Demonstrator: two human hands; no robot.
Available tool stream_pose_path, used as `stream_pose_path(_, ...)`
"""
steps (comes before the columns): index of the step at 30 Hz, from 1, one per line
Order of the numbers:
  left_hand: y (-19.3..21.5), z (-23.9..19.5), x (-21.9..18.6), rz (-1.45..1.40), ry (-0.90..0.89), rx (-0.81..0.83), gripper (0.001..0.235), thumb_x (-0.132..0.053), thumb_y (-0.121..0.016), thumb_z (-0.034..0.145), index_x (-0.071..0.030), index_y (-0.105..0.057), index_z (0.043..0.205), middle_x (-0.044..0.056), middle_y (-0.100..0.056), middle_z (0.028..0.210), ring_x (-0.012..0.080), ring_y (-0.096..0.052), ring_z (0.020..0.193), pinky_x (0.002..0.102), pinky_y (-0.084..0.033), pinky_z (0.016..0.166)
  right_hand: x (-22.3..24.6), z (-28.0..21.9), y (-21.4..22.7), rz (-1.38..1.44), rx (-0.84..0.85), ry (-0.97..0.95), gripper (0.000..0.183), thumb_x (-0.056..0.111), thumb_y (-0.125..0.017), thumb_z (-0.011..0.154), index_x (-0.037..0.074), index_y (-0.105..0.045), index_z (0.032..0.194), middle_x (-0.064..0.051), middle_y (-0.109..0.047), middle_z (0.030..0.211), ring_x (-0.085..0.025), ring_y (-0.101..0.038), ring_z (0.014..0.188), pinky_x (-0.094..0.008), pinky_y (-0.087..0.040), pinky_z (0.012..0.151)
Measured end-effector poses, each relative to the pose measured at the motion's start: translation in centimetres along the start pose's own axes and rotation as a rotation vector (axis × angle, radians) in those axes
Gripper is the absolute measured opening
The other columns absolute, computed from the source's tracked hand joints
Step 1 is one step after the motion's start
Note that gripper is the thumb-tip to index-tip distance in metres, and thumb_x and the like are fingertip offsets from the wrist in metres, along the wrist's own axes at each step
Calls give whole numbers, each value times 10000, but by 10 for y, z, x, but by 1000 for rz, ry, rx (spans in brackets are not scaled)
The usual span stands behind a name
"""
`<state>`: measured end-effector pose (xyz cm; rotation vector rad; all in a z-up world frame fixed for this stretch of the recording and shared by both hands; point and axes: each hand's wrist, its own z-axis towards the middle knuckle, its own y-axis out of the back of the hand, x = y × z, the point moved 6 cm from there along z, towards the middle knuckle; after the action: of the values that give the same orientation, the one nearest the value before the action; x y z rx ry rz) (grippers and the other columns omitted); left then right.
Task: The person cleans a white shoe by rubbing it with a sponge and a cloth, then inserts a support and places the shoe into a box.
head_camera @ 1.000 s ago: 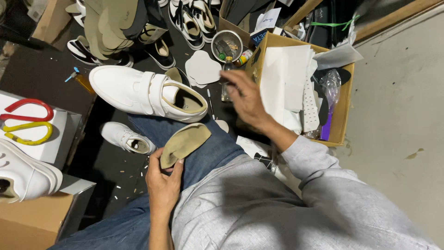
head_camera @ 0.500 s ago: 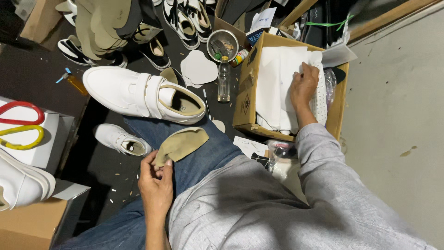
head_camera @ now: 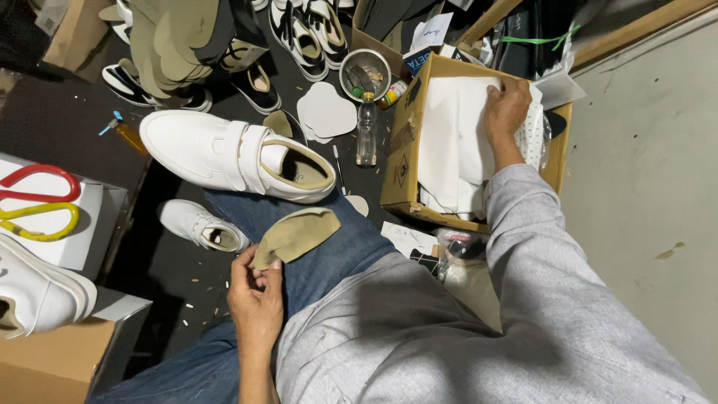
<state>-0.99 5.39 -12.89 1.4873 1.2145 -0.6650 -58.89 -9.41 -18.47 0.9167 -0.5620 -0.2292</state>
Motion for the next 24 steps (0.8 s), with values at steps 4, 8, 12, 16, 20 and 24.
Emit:
stream_pose_path(4, 1, -2, -8, -23, 67, 18, 381, -188, -673, 911, -80, -608, 1271, 37, -648, 959, 83, -504, 706, 220, -486, 672, 4, -2, 4, 85, -60, 45, 99, 4, -686, 870, 57, -633, 806, -107, -625, 864, -291, -570, 799, -456, -443, 637)
stream_pose_path(8, 7, -2, -8, -36, 68, 0, 407, -190, -671, 907, -57, -592, 1283, 88, -674, 1071, 106, -578, 769, 231, -503, 697, 6, 5, 31, 248, -124, 62, 81, 68, -568, 1030, 89, -549, 954, -44, -615, 764, -191, -549, 659, -392, -430, 570)
stream_pose_path(12, 20, -4, -16, -62, -44, -80, 394, -151, -649, 948, -37, -557, 1313, 75, -624, 965, 117, -585, 813, 235, -504, 748, 32, 24, 92, 92, -275, 325, 70, 6, -551, 1027, 69, -560, 998, -59, -620, 793, -195, -576, 666, -365, -442, 563)
stream_pose_path(16, 38, -19, -57, 21, -276, -326, 339, -49, -632, 995, 20, -566, 1320, 92, -598, 972, 146, -532, 825, 280, -482, 797, 75, 47, 152, 146, -220, 559, 82, -9, -620, 1084, 6, -651, 1010, -94, -656, 811, -227, -579, 680, -400, -428, 610)
stream_pose_path(20, 41, -33, -113, 70, -457, -385, 317, 46, -634, 977, 38, -584, 1291, 162, -624, 1011, 191, -603, 884, 269, -529, 748, 150, 45, 207, 399, 54, 630, 151, -97, -719, 1262, -92, -701, 1112, -120, -614, 920, -201, -520, 802, -356, -401, 705)
stream_pose_path(24, 15, -46, -160, 82, -687, -152, 268, -88, -660, 938, 24, -617, 1177, 165, -645, 1052, 262, -646, 927, 342, -542, 845, 259, 12, 235, 616, 311, 649, 171, -180, -583, 1154, -101, -613, 1302, -127, -556, 966, -184, -491, 821, -321, -392, 746)
